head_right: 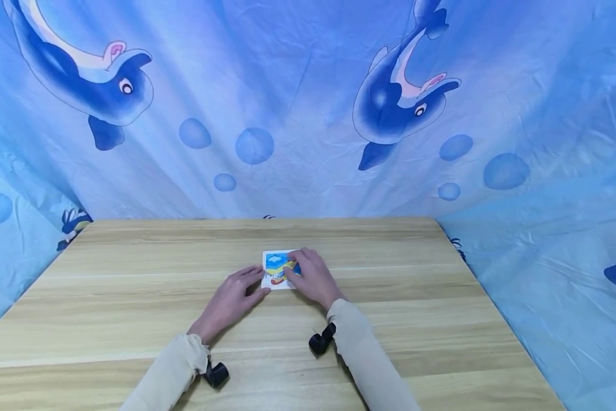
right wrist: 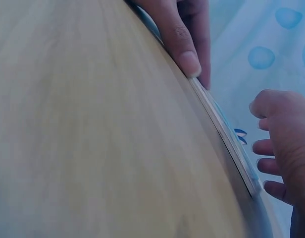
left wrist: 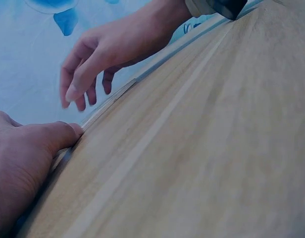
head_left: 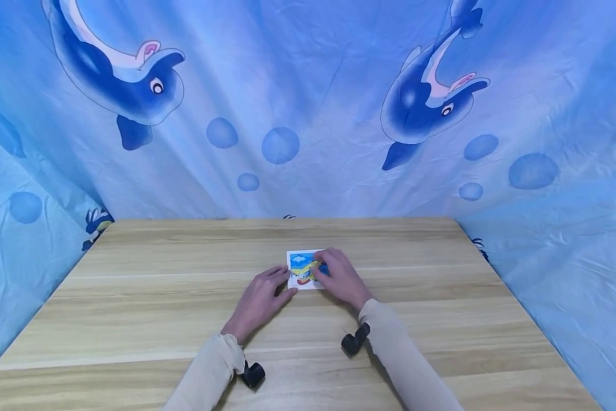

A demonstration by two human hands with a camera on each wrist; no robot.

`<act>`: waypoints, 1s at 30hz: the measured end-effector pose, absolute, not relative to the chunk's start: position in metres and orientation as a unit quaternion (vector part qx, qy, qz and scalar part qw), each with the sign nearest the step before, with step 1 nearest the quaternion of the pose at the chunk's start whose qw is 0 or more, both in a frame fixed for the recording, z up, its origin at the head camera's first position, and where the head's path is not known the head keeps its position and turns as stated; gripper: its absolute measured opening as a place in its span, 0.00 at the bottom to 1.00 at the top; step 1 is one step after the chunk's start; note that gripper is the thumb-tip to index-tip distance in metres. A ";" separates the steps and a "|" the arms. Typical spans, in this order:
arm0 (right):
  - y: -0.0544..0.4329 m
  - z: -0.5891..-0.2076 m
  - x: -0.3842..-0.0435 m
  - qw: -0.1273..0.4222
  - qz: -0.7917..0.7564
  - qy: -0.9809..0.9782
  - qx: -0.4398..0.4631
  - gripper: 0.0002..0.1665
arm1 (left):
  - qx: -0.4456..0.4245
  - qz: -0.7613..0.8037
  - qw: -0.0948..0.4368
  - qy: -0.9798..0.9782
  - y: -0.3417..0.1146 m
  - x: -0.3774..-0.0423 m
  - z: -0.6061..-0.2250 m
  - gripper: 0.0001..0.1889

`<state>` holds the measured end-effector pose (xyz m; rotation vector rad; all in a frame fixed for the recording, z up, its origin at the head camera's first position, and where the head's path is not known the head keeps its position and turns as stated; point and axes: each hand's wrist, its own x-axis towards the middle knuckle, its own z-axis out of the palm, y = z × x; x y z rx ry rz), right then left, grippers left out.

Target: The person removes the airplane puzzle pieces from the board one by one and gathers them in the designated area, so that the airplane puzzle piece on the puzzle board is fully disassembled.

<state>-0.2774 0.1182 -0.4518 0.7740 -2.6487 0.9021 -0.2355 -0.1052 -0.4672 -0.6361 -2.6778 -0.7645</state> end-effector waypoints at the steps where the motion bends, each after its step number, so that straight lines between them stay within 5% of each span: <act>1: 0.116 -0.452 -0.279 0.117 0.303 -0.907 0.268 0.20 | -0.222 -0.265 0.143 -0.928 -0.105 -0.235 -0.467 0.25; 30: 0.086 -0.449 -0.297 0.072 0.205 -0.942 0.254 0.22 | -0.232 -0.262 0.160 -0.923 -0.106 -0.238 -0.470 0.26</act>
